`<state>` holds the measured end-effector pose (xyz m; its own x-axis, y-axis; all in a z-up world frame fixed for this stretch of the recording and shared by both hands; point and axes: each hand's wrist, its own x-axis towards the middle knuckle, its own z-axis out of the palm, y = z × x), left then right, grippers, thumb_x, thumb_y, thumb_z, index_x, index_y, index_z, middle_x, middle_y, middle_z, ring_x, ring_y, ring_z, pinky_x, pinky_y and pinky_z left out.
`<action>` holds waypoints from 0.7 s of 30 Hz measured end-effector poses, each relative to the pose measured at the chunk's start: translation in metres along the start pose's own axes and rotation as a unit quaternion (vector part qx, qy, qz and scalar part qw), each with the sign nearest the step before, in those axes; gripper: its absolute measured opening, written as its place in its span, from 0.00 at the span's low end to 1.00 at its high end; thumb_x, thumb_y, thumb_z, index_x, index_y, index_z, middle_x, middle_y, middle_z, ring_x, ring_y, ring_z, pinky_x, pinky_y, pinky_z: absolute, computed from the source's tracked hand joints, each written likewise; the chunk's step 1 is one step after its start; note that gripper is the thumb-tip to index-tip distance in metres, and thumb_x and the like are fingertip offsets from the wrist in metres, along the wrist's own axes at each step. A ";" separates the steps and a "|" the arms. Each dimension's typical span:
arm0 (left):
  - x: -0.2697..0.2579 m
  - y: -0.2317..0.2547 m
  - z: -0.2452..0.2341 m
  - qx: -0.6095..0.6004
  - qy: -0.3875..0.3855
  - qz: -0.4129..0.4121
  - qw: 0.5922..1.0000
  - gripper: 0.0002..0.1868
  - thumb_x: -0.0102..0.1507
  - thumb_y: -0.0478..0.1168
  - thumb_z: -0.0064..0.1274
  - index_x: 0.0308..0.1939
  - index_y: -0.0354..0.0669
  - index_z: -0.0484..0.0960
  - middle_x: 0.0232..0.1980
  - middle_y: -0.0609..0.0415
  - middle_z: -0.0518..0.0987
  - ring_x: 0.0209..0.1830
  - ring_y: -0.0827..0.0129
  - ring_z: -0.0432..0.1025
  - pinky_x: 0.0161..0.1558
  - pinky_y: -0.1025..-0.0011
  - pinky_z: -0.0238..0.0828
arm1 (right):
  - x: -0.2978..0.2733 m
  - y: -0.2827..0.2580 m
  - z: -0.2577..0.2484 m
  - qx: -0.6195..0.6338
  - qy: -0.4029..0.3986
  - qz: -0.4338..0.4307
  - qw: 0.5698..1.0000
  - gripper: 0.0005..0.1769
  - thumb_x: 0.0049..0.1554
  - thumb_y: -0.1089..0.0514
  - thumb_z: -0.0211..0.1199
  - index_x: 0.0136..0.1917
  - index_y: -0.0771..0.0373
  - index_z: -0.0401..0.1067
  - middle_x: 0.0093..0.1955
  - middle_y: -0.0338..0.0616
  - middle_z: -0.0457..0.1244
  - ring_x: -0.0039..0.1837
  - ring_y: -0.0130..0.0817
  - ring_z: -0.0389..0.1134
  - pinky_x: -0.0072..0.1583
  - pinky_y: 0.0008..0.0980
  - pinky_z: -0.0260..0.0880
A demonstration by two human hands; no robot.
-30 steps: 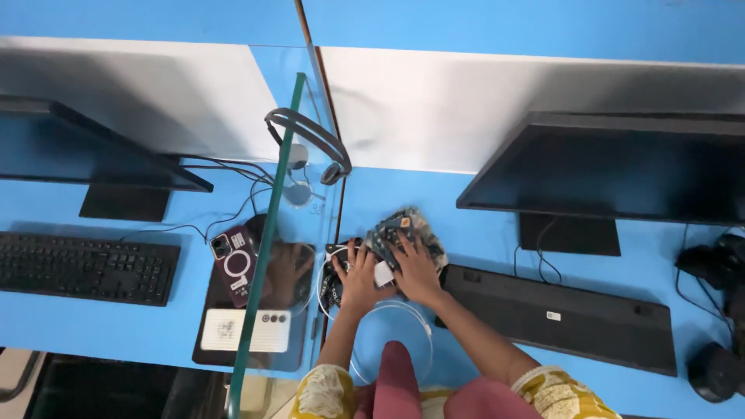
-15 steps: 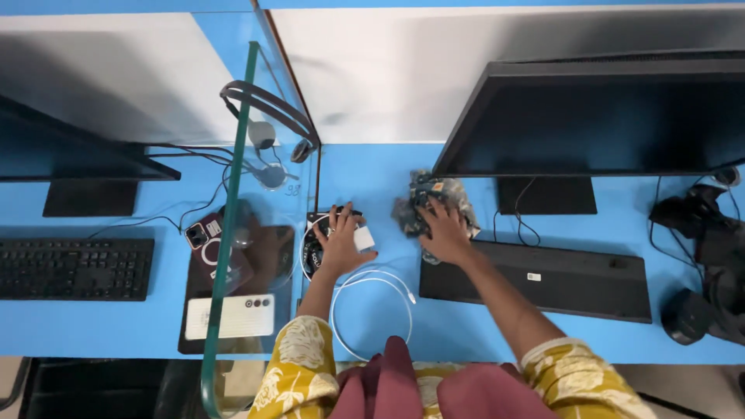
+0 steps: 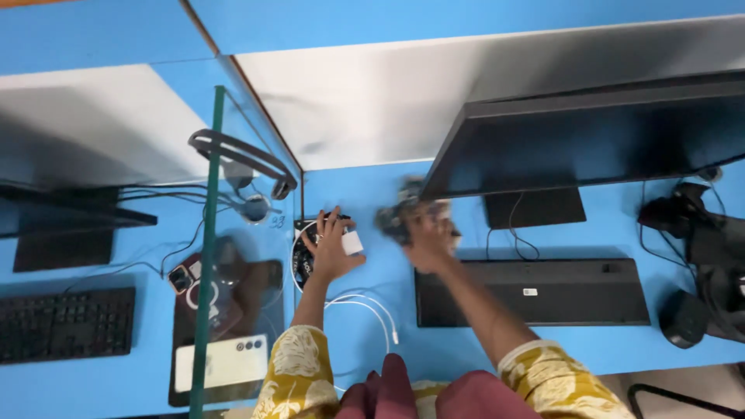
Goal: Cleaning a computer workspace using a cloth.
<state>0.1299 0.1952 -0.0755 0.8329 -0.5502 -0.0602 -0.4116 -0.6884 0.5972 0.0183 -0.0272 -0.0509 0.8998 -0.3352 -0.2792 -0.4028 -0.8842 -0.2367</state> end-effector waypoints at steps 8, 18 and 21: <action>0.018 -0.002 0.000 0.011 0.006 0.023 1.000 0.41 0.42 0.56 0.72 0.58 0.62 0.73 0.81 0.59 0.53 0.84 0.51 0.36 0.66 0.19 0.20 | -0.008 -0.028 0.021 -0.058 0.040 -0.199 0.977 0.45 0.54 0.43 0.63 0.81 0.44 0.52 0.85 0.52 0.35 0.83 0.68 0.30 0.76 0.71 0.35; -0.001 0.005 0.001 0.166 -0.001 0.058 0.984 0.39 0.52 0.48 0.67 0.67 0.60 0.70 0.82 0.51 0.46 0.83 0.41 0.31 0.63 0.15 0.34 | -0.068 -0.062 0.035 -0.106 0.003 -0.172 0.979 0.48 0.57 0.42 0.62 0.83 0.52 0.45 0.85 0.60 0.32 0.82 0.75 0.32 0.75 0.66 0.42; -0.008 -0.010 0.014 0.215 -0.031 0.066 0.974 0.37 0.53 0.38 0.62 0.67 0.61 0.71 0.84 0.50 0.44 0.86 0.44 0.29 0.66 0.18 0.33 | -0.083 -0.071 0.044 -0.087 0.012 -0.166 0.982 0.47 0.56 0.44 0.65 0.82 0.53 0.48 0.84 0.59 0.34 0.81 0.77 0.34 0.75 0.68 0.44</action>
<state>0.1227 0.2002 -0.0922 0.7435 -0.6660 -0.0608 -0.6419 -0.7362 0.2146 -0.0351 0.0780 -0.0517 0.9811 -0.0254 -0.1918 -0.0546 -0.9874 -0.1483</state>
